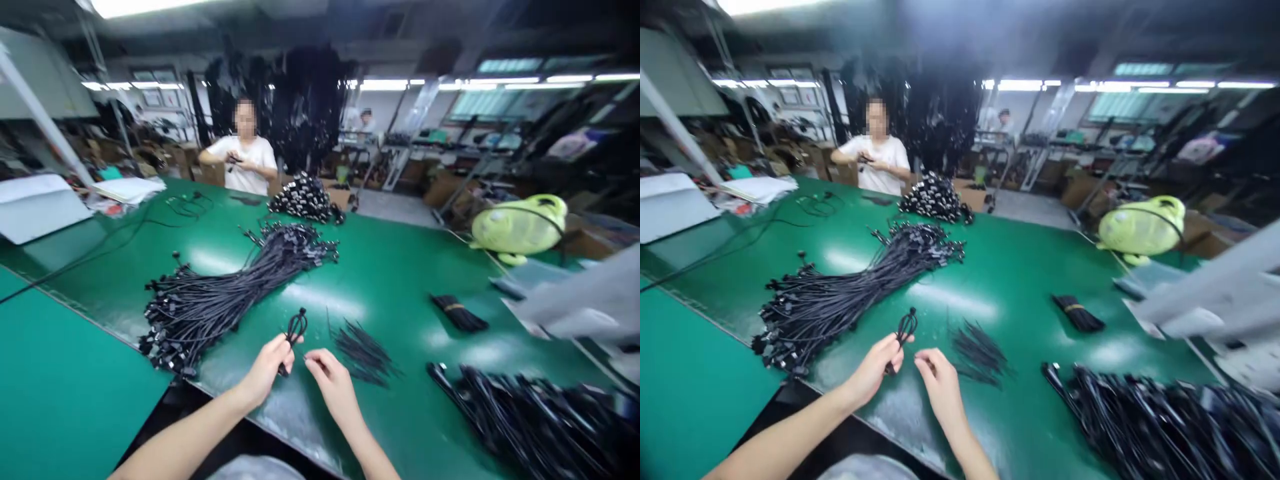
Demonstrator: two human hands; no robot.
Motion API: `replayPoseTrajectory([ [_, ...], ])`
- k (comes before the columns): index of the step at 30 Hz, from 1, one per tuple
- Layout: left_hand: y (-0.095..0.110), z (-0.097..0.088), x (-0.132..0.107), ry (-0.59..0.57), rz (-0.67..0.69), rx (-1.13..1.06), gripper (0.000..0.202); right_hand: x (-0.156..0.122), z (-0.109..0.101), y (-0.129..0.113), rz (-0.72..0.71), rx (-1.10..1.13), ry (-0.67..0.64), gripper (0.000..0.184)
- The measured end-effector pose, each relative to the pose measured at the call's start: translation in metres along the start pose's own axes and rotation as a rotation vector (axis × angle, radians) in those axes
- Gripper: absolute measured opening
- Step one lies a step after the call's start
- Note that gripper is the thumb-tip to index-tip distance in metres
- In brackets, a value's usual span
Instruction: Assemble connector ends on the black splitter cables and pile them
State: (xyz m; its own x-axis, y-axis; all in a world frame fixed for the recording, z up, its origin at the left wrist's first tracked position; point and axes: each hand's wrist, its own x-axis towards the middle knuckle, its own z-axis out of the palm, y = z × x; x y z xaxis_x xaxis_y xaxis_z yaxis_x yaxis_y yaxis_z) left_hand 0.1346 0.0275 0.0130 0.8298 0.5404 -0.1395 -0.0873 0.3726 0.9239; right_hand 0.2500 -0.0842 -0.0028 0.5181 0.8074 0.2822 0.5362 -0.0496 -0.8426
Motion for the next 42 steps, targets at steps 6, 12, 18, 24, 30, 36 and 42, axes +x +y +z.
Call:
replayPoseTrajectory([
  [6, 0.001, -0.01, -0.006, -0.024, 0.061, 0.302, 0.049, 0.001, 0.0, -0.014, -0.47, -0.427, 0.066, 0.021],
  [12, 0.0, -0.014, -0.014, -0.119, 0.076, 0.83, 0.021, 0.011, 0.002, -0.017, -1.071, -0.764, 0.072, 0.037],
  [18, -0.007, -0.024, -0.01, -0.234, -0.417, 0.241, 0.008, 0.006, -0.009, -0.02, -1.246, -1.07, -0.198, 0.037],
  [24, -0.023, -0.022, 0.003, -0.278, -0.678, 0.124, 0.014, -0.007, -0.009, -0.02, -1.331, -1.325, -0.419, 0.041],
  [30, -0.016, -0.013, 0.003, -0.173, -0.633, -0.017, 0.015, 0.004, -0.012, -0.032, -1.192, -1.465, -0.565, 0.021],
  [36, -0.003, -0.007, 0.009, 0.089, -0.415, -0.211, 0.016, 0.034, -0.007, -0.032, -0.722, -1.056, -0.468, 0.019],
  [42, 0.017, -0.002, 0.005, 0.19, -0.112, -0.173, 0.035, 0.031, 0.005, -0.027, -0.024, -0.272, -0.303, 0.037],
])
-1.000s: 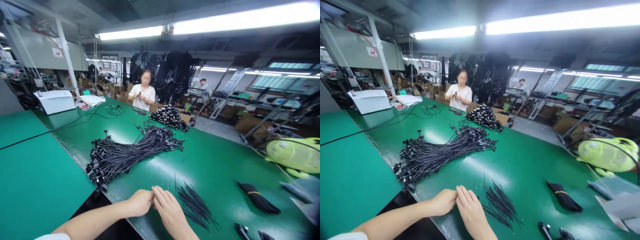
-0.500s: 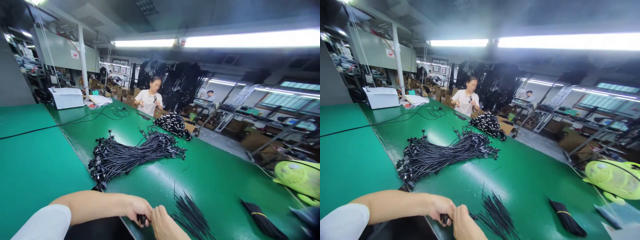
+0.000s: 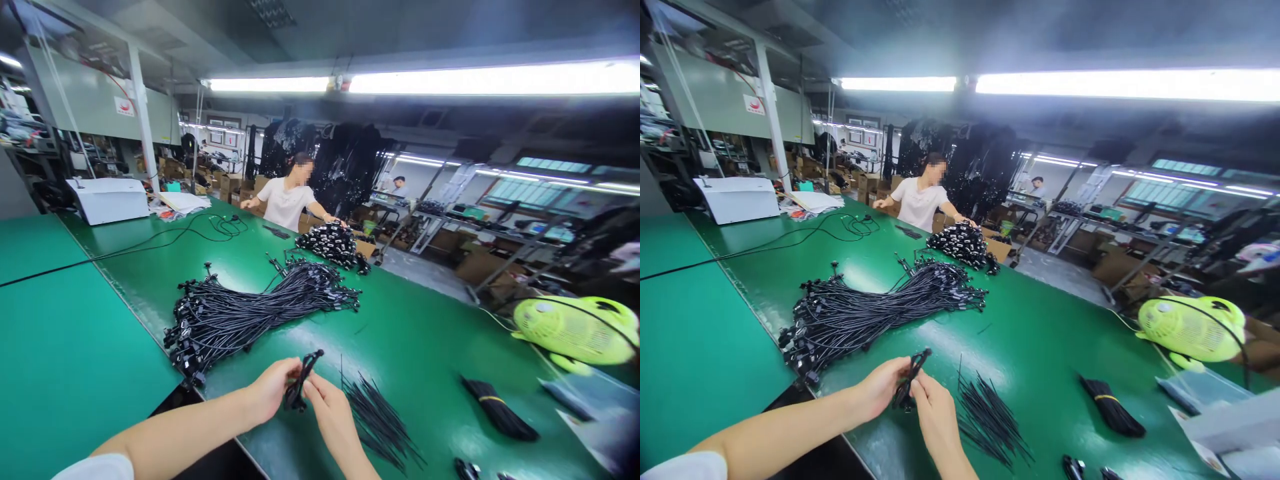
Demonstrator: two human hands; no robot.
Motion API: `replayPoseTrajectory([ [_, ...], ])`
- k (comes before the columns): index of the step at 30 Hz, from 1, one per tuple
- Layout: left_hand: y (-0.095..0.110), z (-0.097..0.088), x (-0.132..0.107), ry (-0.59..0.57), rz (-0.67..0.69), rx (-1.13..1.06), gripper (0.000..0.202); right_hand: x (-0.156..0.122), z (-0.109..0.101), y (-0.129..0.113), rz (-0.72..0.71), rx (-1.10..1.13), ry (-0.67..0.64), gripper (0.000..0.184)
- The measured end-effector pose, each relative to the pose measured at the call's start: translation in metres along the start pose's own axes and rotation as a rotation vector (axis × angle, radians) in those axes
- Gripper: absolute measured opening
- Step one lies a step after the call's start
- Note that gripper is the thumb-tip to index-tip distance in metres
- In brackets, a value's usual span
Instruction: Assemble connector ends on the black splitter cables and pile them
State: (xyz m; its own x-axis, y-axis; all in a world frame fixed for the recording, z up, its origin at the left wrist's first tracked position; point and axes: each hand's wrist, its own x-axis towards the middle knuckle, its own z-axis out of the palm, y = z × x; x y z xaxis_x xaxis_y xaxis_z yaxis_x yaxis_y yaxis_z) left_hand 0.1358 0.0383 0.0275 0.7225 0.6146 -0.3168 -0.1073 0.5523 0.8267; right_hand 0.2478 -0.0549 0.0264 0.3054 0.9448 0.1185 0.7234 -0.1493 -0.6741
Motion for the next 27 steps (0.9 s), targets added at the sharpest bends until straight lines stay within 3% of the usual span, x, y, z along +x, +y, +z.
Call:
replayPoseTrajectory([
  [3, 0.009, 0.0, -0.017, -0.182, 0.291, 0.346, 0.046, -0.003, -0.007, 0.006, 0.084, 0.148, -0.029, 0.038],
  [5, 0.006, -0.003, -0.023, -0.339, 0.336, 0.588, 0.048, -0.007, -0.016, 0.007, 0.11, 0.11, 0.045, 0.038],
  [8, -0.006, -0.006, -0.019, -0.435, 0.119, 0.628, 0.067, -0.021, -0.022, -0.001, 0.091, 0.072, 0.152, 0.036],
  [11, -0.006, -0.005, -0.013, -0.31, -0.059, 0.463, 0.084, -0.036, -0.012, -0.014, -0.043, 0.033, 0.083, 0.03],
  [14, 0.009, 0.0, -0.021, -0.299, 0.102, 0.569, 0.075, -0.04, -0.003, -0.014, -0.05, 0.013, 0.012, 0.024],
  [16, 0.017, 0.003, -0.032, -0.416, 0.282, 0.734, 0.07, -0.036, -0.006, -0.007, 0.027, 0.011, 0.054, 0.027],
  [18, 0.016, 0.005, -0.039, -0.541, 0.358, 0.852, 0.066, -0.032, -0.014, 0.001, 0.074, -0.026, 0.129, 0.031],
  [20, 0.005, 0.005, -0.038, -0.566, 0.298, 0.894, 0.067, -0.033, -0.019, 0.005, 0.058, -0.106, 0.19, 0.031],
  [22, -0.009, 0.002, -0.032, -0.51, 0.122, 0.85, 0.072, -0.04, -0.021, 0.004, -0.018, -0.221, 0.216, 0.027],
  [25, -0.02, -0.003, -0.021, -0.473, -0.11, 0.638, 0.067, -0.051, -0.018, -0.002, -0.165, -0.431, 0.186, 0.016],
  [27, -0.017, -0.002, -0.018, -0.485, -0.166, 0.482, 0.054, -0.055, -0.018, -0.006, -0.198, -0.509, 0.143, 0.01],
])
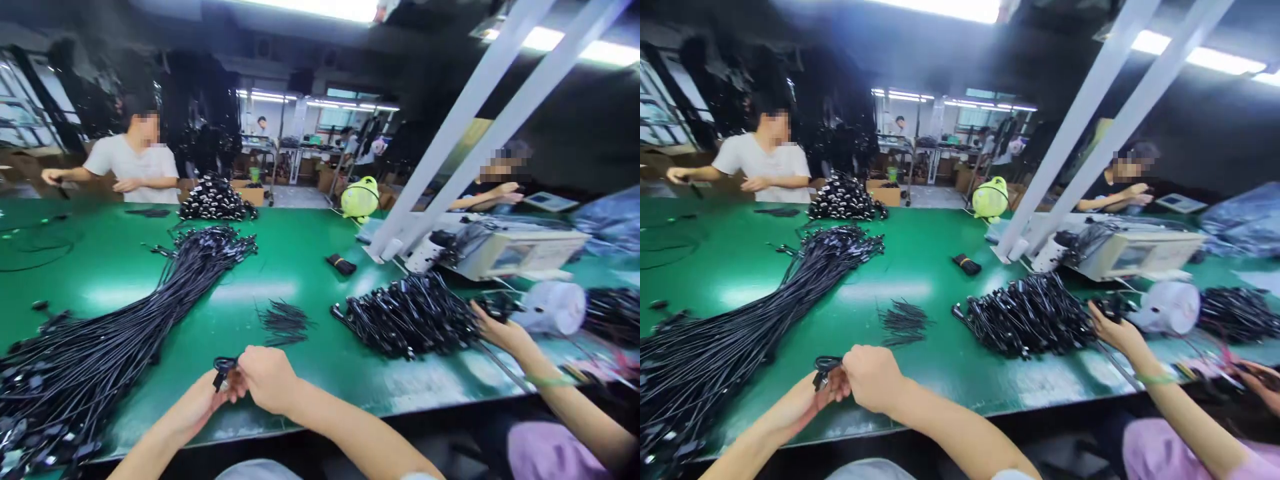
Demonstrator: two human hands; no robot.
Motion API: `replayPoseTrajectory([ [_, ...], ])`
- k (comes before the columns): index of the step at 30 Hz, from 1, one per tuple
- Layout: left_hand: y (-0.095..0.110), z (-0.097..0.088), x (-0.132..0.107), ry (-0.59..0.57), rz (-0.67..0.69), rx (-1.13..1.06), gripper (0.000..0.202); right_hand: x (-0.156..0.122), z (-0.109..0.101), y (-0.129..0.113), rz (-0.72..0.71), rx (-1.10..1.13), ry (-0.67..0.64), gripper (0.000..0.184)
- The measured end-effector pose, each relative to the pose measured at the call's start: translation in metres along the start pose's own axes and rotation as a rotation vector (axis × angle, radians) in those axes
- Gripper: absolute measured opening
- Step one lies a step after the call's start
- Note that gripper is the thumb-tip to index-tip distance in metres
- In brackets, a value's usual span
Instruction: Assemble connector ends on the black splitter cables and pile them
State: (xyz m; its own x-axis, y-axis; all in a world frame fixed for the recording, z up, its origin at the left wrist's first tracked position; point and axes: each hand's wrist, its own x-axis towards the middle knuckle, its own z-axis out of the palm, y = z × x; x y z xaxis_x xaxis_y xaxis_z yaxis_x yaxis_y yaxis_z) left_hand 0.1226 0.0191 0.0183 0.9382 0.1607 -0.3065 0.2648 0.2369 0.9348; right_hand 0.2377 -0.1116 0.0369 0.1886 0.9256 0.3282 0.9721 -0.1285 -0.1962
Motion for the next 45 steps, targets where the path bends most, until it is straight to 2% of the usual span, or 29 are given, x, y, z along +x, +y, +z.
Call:
replayPoseTrajectory([
  [2, 0.01, 0.002, -0.001, 0.004, 0.02, -0.099, 0.045, -0.002, -0.005, -0.001, 0.031, 0.008, -0.06, 0.01],
  [5, 0.02, 0.01, 0.001, 0.049, 0.06, -0.113, 0.047, -0.004, -0.011, 0.002, 0.127, 0.071, -0.163, 0.014],
  [8, 0.017, 0.019, 0.011, 0.12, 0.124, 0.038, 0.046, -0.009, -0.012, 0.006, 0.227, 0.144, -0.227, 0.02],
  [12, 0.009, 0.026, 0.026, 0.142, 0.158, 0.126, 0.042, -0.026, -0.016, 0.007, 0.291, 0.152, -0.263, 0.028],
  [15, 0.01, 0.026, 0.036, 0.182, 0.146, 0.129, 0.04, -0.041, -0.024, 0.007, 0.263, 0.099, -0.208, 0.031],
  [17, 0.012, 0.025, 0.04, 0.179, 0.139, 0.16, 0.038, -0.047, -0.03, 0.01, 0.229, 0.046, -0.087, 0.033],
  [20, 0.012, 0.03, 0.041, 0.121, 0.157, 0.381, 0.033, -0.05, -0.031, 0.016, 0.113, -0.051, 0.082, 0.039],
  [22, 0.008, 0.036, 0.037, 0.094, 0.173, 0.606, 0.031, -0.049, -0.026, 0.021, 0.026, -0.109, 0.048, 0.039],
  [25, -0.001, 0.036, 0.032, 0.033, 0.23, 0.856, 0.03, -0.055, -0.015, 0.034, 0.016, -0.159, -0.133, 0.031],
  [27, -0.007, 0.026, 0.03, 0.001, 0.306, 0.92, 0.038, -0.067, -0.015, 0.052, 0.094, -0.176, -0.175, 0.03],
  [28, -0.009, 0.017, 0.03, 0.014, 0.339, 0.938, 0.044, -0.076, -0.02, 0.064, 0.168, -0.193, -0.132, 0.03],
  [30, -0.01, -0.006, 0.028, 0.083, 0.358, 0.979, 0.052, -0.101, -0.036, 0.094, 0.39, -0.261, 0.059, 0.034],
  [33, -0.005, -0.045, 0.02, 0.205, 0.295, 1.055, 0.052, -0.142, -0.067, 0.146, 0.758, -0.44, 0.403, 0.043],
  [34, -0.003, -0.057, 0.016, 0.245, 0.288, 1.087, 0.051, -0.152, -0.074, 0.163, 0.847, -0.509, 0.471, 0.043],
  [35, 0.0, -0.067, 0.011, 0.291, 0.298, 1.127, 0.051, -0.16, -0.078, 0.178, 0.902, -0.56, 0.473, 0.043],
  [37, 0.006, -0.084, 0.003, 0.411, 0.349, 1.239, 0.051, -0.168, -0.08, 0.2, 0.952, -0.641, 0.39, 0.04],
  [40, 0.017, -0.11, -0.01, 0.653, 0.368, 1.436, 0.054, -0.167, -0.076, 0.209, 0.897, -0.718, 0.307, 0.036],
  [43, 0.022, -0.141, -0.029, 0.869, 0.285, 1.55, 0.055, -0.157, -0.076, 0.199, 0.865, -0.749, 0.4, 0.042],
  [45, 0.021, -0.162, -0.044, 0.942, 0.238, 1.582, 0.055, -0.14, -0.075, 0.19, 0.833, -0.706, 0.486, 0.046],
])
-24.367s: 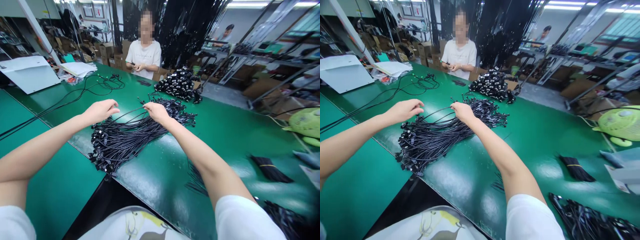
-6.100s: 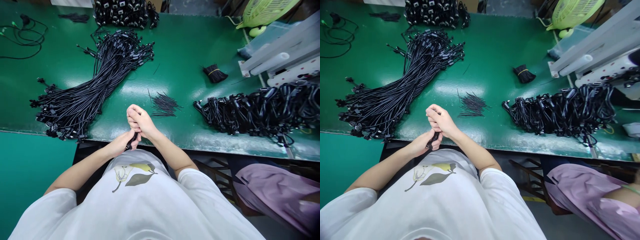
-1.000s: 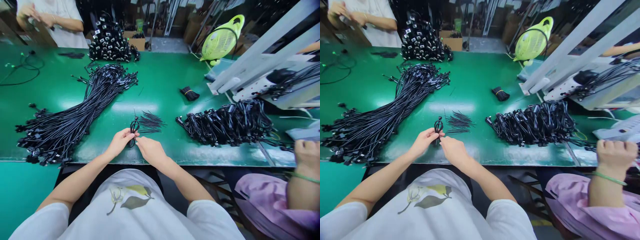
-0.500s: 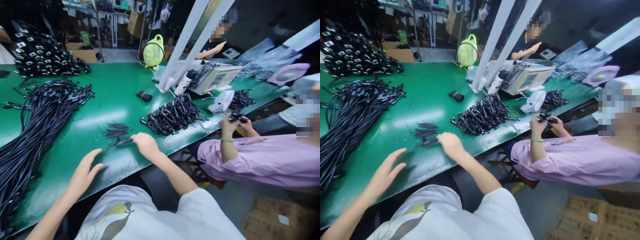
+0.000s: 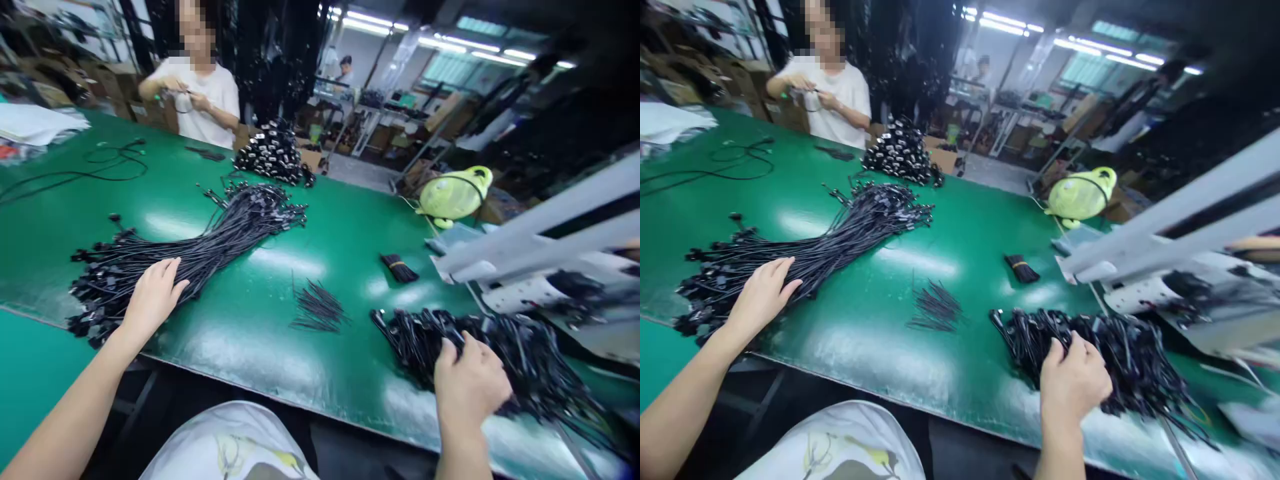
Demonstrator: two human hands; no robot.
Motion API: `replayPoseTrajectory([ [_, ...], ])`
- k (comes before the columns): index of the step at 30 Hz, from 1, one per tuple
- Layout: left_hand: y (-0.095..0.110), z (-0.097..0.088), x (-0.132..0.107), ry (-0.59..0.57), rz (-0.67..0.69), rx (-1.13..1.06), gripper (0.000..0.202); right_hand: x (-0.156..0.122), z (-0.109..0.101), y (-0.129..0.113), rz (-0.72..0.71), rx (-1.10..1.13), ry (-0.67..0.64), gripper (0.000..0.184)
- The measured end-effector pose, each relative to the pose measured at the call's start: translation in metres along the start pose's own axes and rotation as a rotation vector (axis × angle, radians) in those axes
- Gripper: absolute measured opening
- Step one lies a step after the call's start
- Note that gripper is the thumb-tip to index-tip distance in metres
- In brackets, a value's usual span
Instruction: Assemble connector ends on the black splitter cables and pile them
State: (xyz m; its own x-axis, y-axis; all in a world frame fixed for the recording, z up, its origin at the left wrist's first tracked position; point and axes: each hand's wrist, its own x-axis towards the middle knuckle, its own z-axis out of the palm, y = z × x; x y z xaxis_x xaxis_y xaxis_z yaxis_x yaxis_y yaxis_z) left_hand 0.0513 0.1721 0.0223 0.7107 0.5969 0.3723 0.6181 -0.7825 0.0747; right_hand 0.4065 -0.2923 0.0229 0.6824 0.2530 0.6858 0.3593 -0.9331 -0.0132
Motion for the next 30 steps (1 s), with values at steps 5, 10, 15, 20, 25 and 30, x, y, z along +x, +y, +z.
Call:
replayPoseTrajectory([
  [5, -0.031, 0.006, -0.014, -0.013, 0.048, 0.032, 0.047, 0.053, 0.003, -0.094, -0.282, 0.354, -0.13, 0.056],
  [10, -0.028, 0.014, -0.022, 0.012, 0.072, 0.016, 0.046, 0.185, -0.01, -0.207, -0.355, 0.474, -0.126, 0.069],
  [15, -0.029, 0.013, -0.024, 0.019, 0.071, -0.012, 0.045, 0.241, -0.02, -0.334, -0.515, 0.47, -0.138, 0.046],
  [20, -0.031, 0.014, -0.024, 0.049, 0.073, -0.041, 0.045, 0.142, 0.005, -0.457, -1.051, 0.382, -0.436, 0.029],
  [25, -0.031, 0.016, -0.024, 0.071, 0.064, -0.082, 0.044, 0.089, 0.03, -0.536, -1.267, 0.304, -0.529, 0.04],
  [30, -0.029, 0.014, -0.025, 0.063, 0.032, -0.073, 0.044, 0.075, 0.042, -0.568, -1.421, 0.247, -0.734, 0.019],
])
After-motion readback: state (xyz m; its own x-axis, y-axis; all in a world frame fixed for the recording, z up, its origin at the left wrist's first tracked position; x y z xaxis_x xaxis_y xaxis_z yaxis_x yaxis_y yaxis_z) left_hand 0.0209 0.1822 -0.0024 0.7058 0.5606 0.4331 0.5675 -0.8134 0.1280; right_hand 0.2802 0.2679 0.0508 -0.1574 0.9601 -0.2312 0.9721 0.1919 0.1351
